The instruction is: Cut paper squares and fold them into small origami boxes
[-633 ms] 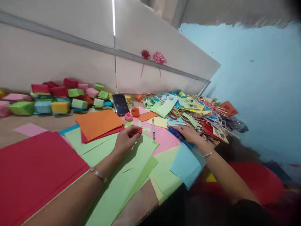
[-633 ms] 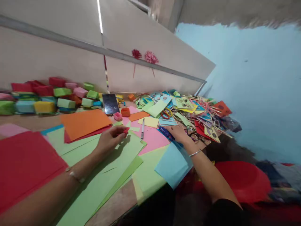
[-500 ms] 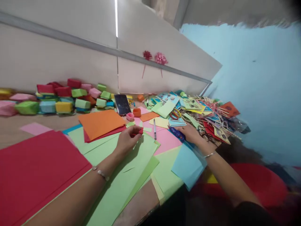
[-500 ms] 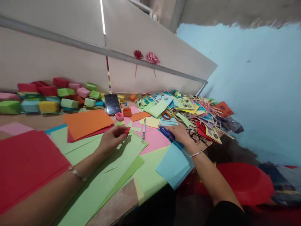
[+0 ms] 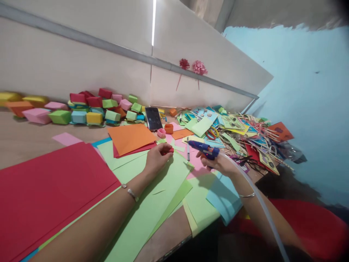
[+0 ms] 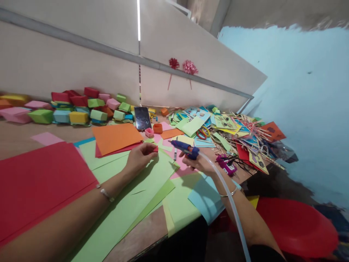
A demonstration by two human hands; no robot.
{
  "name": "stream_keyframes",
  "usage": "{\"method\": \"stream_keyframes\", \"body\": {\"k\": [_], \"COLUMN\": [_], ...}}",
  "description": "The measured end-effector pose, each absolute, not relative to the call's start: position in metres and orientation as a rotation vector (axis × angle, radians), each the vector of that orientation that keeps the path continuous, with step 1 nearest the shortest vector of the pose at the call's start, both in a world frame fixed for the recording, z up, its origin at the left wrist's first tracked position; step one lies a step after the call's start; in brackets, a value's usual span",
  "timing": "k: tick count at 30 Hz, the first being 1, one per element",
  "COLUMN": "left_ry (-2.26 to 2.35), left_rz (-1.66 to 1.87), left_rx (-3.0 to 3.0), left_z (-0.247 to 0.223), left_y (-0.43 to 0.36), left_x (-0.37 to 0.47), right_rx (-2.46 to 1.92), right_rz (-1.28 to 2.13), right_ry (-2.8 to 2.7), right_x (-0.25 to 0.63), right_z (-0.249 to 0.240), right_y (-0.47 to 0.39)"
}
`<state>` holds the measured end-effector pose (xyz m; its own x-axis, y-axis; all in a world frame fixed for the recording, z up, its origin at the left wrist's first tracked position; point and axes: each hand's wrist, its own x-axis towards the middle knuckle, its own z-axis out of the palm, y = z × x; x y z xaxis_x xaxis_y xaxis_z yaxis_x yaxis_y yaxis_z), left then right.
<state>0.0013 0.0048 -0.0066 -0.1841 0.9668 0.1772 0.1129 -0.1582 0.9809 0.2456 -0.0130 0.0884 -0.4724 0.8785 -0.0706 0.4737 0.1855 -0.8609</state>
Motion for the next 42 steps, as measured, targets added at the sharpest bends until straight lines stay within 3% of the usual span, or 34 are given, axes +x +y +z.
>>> {"method": "stream_keyframes", "body": {"k": [7,18,25,42], "left_ry": [1.428,1.500,1.513,1.501], "left_rz": [1.462,1.449,1.434,1.408], "left_rx": [1.292,1.412,1.443,1.491], "left_z": [-0.006,0.005,0.003,0.002], "left_y": [0.005,0.001,0.002,0.001], "left_x": [0.001,0.003,0.003,0.003], "right_rx": [-1.285,-1.430,-1.468,-1.462], "right_rz": [1.552,1.104,1.250,1.203], "right_ry": [-1.853,-2.113,-2.012,-2.023], "right_x": [0.219,0.210,0.209,0.210], "right_z": [0.065,0.054,0.048,0.042], "right_y": [-0.002,-0.011,-0.013,-0.011]}}
